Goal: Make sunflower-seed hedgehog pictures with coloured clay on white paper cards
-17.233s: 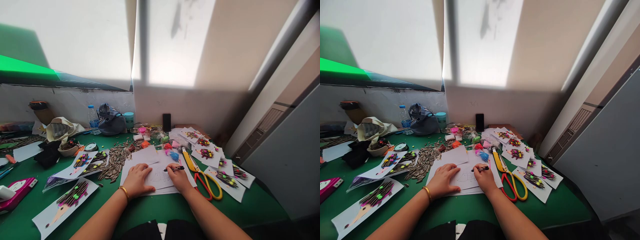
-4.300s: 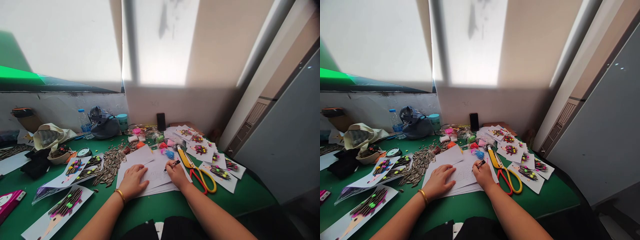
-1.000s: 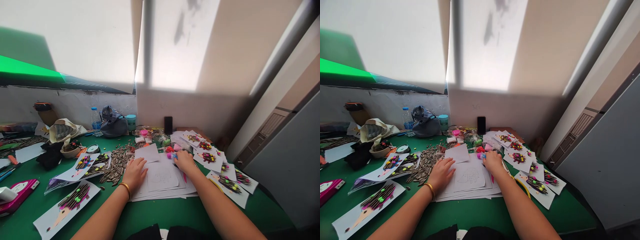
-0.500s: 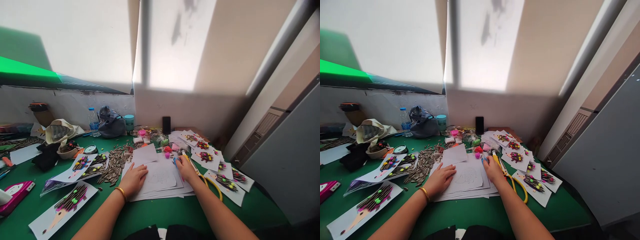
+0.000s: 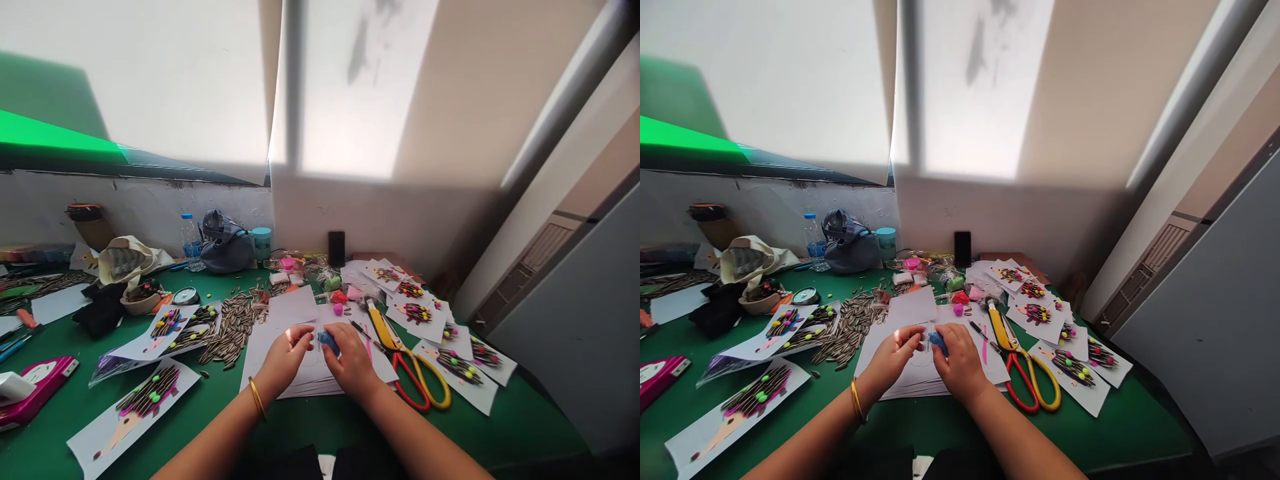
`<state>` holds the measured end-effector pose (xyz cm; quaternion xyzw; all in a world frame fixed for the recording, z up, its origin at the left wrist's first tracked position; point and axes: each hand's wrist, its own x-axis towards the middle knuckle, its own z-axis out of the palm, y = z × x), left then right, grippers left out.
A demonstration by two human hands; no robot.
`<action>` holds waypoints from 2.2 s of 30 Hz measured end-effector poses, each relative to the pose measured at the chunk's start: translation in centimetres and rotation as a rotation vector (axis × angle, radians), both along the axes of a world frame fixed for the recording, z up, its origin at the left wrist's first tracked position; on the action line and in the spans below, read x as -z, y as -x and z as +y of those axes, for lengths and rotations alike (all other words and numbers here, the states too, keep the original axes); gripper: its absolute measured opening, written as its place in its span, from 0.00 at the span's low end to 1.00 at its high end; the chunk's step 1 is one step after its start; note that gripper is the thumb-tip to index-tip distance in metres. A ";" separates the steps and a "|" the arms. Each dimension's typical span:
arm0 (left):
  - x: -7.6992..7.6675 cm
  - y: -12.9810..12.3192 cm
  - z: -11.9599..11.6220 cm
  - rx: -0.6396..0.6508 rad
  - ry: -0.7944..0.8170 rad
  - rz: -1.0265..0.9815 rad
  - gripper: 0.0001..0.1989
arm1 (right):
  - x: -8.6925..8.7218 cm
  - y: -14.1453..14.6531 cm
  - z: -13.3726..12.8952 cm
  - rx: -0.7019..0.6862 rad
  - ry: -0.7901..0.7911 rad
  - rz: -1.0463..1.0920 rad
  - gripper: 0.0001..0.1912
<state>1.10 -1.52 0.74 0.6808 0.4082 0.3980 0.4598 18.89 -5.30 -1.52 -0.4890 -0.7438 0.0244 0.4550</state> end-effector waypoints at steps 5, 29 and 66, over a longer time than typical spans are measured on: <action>0.7 -0.4 -0.4 -0.066 0.019 -0.005 0.18 | 0.8 0.0 -0.1 0.037 0.029 -0.019 0.19; 3.1 -0.5 -1.1 -0.133 -0.277 0.066 0.10 | 1.4 0.8 -0.7 -0.068 0.034 -0.004 0.15; 2.7 -0.4 -0.6 -0.262 -0.206 -0.047 0.14 | 2.2 0.0 -0.6 -0.170 0.171 0.346 0.10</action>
